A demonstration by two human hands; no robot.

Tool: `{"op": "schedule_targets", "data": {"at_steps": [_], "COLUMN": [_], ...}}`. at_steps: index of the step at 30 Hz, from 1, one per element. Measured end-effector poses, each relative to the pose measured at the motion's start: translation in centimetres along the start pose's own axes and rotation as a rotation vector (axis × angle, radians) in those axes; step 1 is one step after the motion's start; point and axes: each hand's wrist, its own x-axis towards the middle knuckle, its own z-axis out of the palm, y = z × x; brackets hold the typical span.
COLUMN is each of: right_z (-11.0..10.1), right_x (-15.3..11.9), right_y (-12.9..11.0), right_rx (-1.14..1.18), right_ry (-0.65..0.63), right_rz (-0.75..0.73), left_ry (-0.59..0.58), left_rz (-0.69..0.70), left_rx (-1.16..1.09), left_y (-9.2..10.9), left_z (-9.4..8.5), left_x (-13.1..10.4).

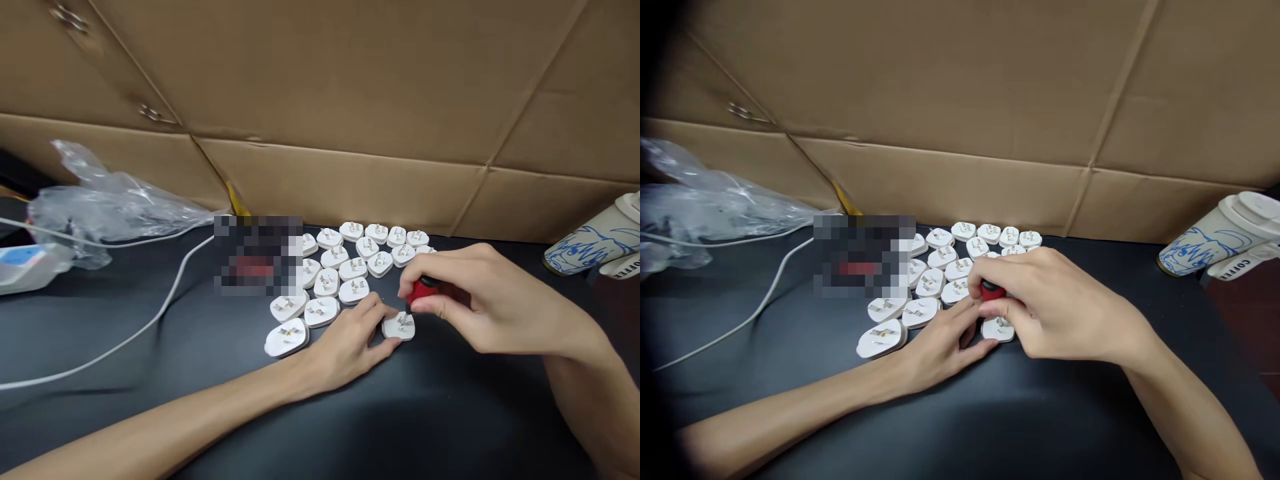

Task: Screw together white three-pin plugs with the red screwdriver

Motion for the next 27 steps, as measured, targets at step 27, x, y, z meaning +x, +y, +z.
{"op": "schedule_targets", "data": {"at_steps": [27], "right_z": [-3.1], "right_x": [-2.3], "right_y": [-0.7], "right_rx": [0.073], "right_ry": [0.244], "right_rz": [0.034], "left_ry": [0.064], "left_rz": [-0.005], "left_rx": [0.007], "left_y": [0.6], "left_z": [-0.3], "left_x": [0.4]}}
